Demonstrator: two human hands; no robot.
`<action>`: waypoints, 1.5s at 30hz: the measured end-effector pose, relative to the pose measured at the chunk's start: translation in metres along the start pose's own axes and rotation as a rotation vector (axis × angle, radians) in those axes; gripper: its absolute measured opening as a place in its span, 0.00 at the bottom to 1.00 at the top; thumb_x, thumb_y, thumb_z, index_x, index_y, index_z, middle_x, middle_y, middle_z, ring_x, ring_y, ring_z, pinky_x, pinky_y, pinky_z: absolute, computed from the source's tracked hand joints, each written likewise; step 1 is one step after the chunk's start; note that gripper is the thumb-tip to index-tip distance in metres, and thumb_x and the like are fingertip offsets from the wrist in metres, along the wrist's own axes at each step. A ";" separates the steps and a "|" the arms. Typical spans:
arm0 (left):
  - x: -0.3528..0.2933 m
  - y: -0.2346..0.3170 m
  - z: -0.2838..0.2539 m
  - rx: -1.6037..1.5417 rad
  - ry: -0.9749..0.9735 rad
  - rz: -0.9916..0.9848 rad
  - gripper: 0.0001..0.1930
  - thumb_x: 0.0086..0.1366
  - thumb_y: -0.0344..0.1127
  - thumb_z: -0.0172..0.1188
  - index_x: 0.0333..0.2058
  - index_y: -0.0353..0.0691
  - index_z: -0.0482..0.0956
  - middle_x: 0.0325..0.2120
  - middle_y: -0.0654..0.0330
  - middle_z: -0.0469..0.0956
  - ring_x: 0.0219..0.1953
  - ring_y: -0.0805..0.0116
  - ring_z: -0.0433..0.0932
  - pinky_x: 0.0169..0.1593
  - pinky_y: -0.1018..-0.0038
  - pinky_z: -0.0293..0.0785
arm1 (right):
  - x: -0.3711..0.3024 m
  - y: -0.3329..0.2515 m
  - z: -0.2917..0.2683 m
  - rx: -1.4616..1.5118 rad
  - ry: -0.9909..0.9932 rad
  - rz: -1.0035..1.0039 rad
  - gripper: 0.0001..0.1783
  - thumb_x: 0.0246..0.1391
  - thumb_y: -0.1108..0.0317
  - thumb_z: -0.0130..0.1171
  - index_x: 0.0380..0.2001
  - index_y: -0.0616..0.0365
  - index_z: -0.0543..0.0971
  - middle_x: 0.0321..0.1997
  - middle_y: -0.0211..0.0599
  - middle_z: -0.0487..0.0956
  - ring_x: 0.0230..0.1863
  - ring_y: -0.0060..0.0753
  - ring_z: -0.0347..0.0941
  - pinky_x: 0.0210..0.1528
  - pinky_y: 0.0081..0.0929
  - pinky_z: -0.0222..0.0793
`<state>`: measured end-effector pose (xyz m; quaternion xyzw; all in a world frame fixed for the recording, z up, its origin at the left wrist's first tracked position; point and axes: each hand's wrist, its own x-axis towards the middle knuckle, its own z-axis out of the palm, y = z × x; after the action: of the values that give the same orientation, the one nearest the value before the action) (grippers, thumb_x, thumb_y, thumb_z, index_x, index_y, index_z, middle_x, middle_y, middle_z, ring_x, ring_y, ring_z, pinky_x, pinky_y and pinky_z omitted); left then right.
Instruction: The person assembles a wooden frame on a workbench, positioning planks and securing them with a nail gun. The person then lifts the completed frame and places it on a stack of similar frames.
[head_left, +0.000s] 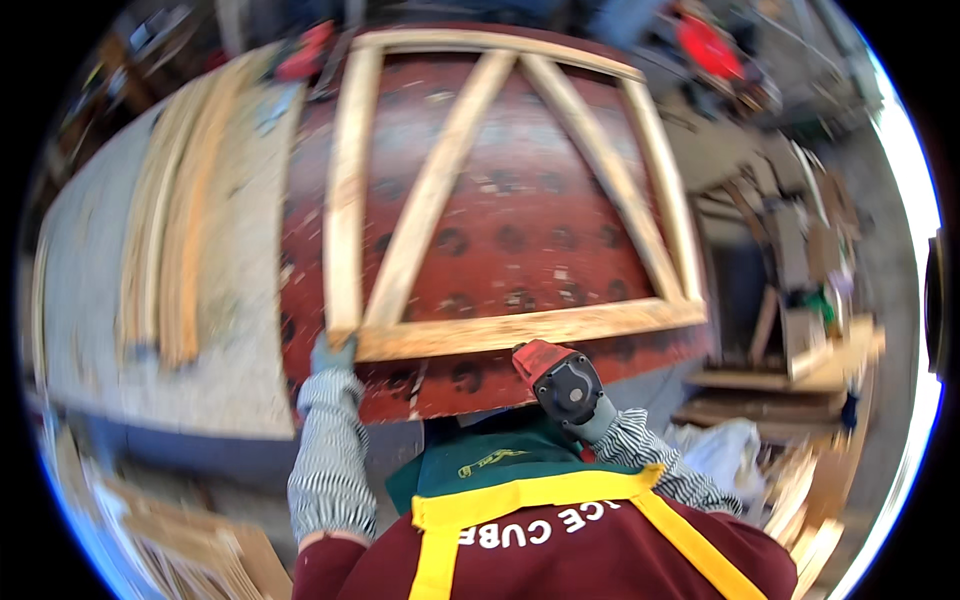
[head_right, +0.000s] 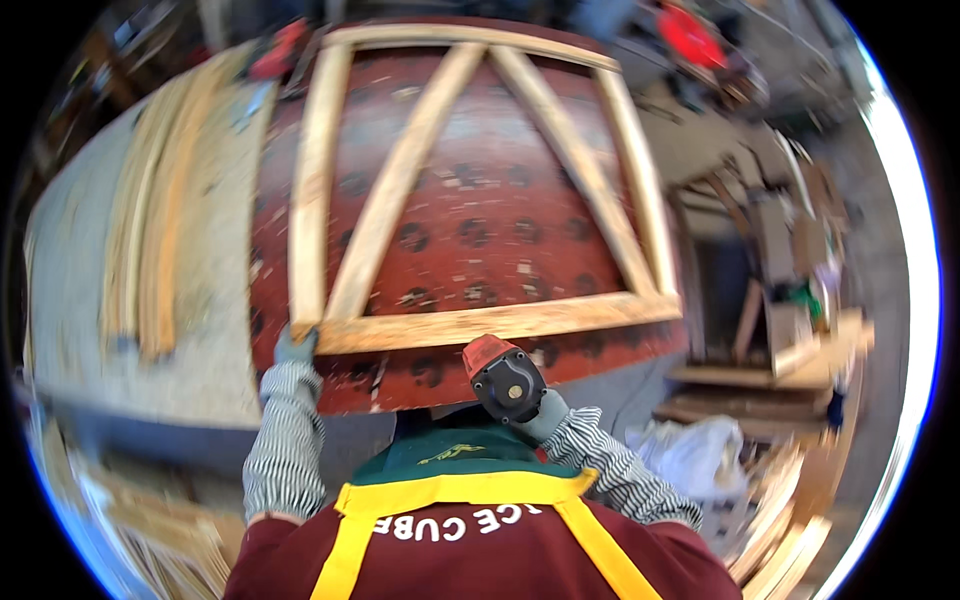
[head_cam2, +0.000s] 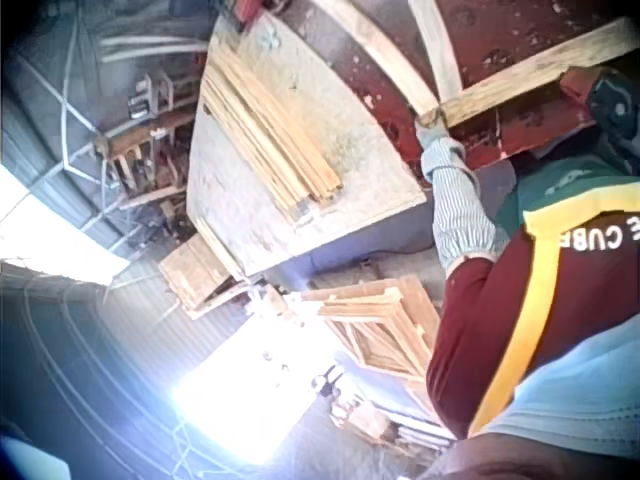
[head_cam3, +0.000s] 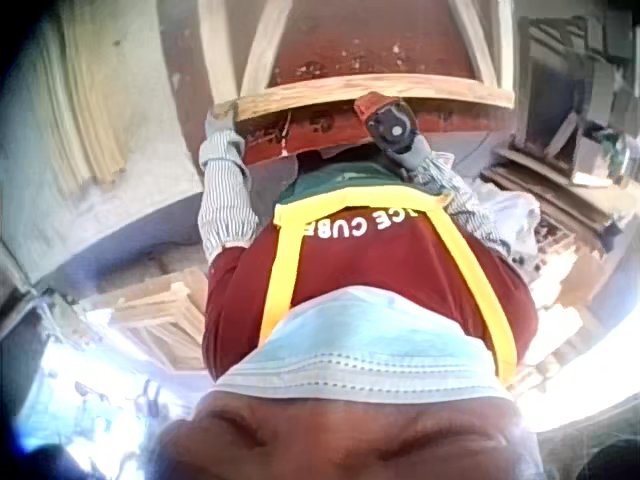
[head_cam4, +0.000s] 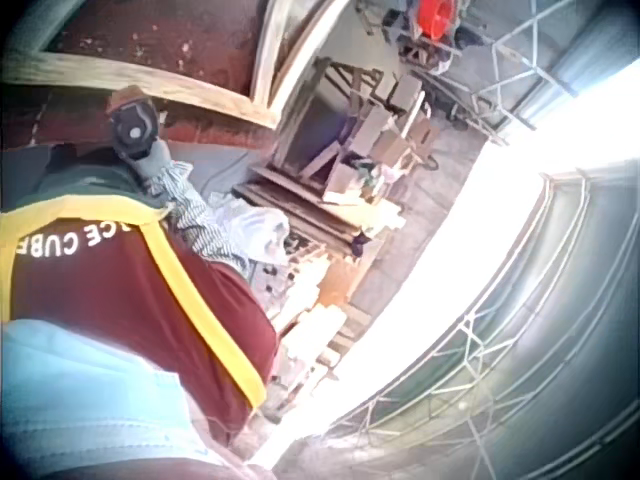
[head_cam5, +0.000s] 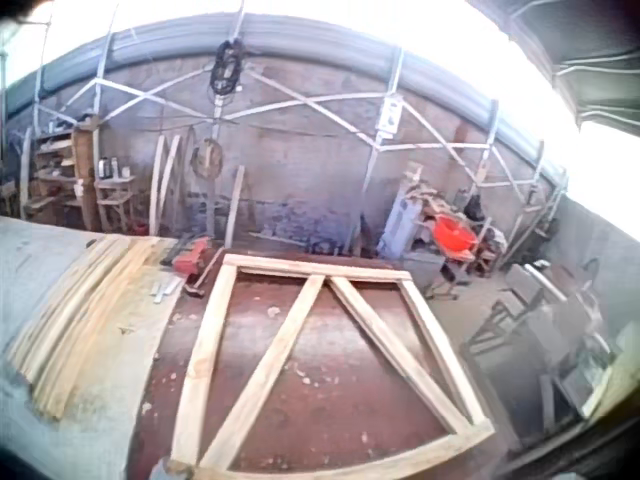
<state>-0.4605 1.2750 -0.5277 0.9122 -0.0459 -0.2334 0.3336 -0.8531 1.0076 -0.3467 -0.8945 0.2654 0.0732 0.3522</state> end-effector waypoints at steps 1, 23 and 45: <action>-0.002 -0.004 0.005 0.091 0.118 0.089 0.36 0.51 0.50 0.69 0.52 0.32 0.70 0.45 0.39 0.76 0.47 0.44 0.77 0.50 0.58 0.74 | -0.022 0.006 -0.024 0.179 -0.019 0.259 0.19 0.49 0.57 0.65 0.44 0.52 0.79 0.41 0.42 0.81 0.44 0.37 0.78 0.47 0.32 0.73; -0.311 0.449 0.472 0.782 -0.427 1.019 0.48 0.42 0.58 0.69 0.57 0.36 0.63 0.55 0.50 0.64 0.61 0.50 0.58 0.67 0.50 0.44 | 0.011 0.475 -0.321 0.121 0.275 0.579 0.51 0.51 0.57 0.60 0.67 0.65 0.41 0.47 0.68 0.74 0.49 0.64 0.73 0.53 0.46 0.68; -0.316 0.448 0.516 0.625 -0.381 0.853 0.47 0.38 0.55 0.74 0.54 0.34 0.66 0.55 0.49 0.65 0.58 0.51 0.61 0.60 0.57 0.54 | 0.124 0.491 -0.322 -0.030 -0.034 0.432 0.63 0.45 0.57 0.65 0.68 0.64 0.30 0.49 0.61 0.74 0.49 0.55 0.74 0.52 0.41 0.68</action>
<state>-0.9439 0.7015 -0.4651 0.8100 -0.5373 -0.2136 0.0980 -1.0244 0.4402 -0.4378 -0.8207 0.4437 0.1658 0.3195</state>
